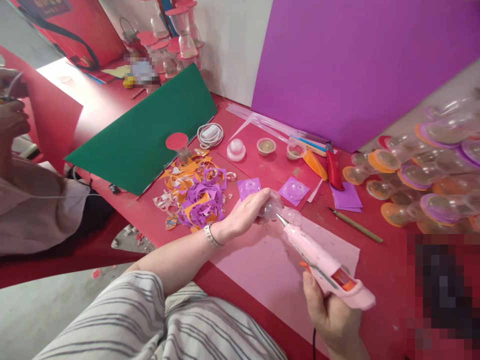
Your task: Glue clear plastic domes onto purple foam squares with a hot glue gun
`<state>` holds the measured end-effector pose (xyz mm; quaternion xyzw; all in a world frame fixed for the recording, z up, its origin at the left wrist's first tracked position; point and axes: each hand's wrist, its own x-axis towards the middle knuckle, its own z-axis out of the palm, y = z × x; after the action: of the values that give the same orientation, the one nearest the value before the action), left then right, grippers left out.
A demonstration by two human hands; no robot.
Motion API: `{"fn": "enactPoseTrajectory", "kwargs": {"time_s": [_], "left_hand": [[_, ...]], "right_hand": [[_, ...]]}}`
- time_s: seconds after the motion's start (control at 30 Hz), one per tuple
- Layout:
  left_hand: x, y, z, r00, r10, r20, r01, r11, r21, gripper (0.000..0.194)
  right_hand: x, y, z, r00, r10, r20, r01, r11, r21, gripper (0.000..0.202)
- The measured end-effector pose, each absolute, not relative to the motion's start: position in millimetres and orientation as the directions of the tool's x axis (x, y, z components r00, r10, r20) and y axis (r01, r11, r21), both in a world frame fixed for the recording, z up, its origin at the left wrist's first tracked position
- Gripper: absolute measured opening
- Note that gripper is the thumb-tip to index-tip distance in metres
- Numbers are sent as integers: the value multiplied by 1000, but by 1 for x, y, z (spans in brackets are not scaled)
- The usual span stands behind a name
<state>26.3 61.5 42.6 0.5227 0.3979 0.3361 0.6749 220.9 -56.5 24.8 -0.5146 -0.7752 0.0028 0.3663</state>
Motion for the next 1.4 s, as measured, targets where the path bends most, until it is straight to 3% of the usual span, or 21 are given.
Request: {"fn": "enactPoseTrajectory", "kwargs": {"time_s": [0.6, 0.8, 1.0, 1.2, 1.4], "left_hand": [[26, 61, 44, 410, 891, -193, 104, 164, 981, 59], [24, 62, 39, 413, 895, -168, 125, 127, 984, 54], [24, 62, 36, 413, 894, -175, 148, 124, 981, 55], [24, 62, 37, 409, 903, -132, 137, 82, 987, 52], [24, 62, 37, 392, 913, -117, 174, 51, 983, 52]], "right_hand": [[218, -56, 28, -127, 837, 533, 806, 400, -437, 26], [226, -56, 23, -226, 813, 536, 794, 473, -382, 20], [218, -54, 30, -155, 829, 537, 795, 427, -431, 24], [223, -56, 26, -189, 842, 505, 780, 441, -443, 25], [227, -63, 19, -135, 900, 415, 770, 359, -527, 27]]}}
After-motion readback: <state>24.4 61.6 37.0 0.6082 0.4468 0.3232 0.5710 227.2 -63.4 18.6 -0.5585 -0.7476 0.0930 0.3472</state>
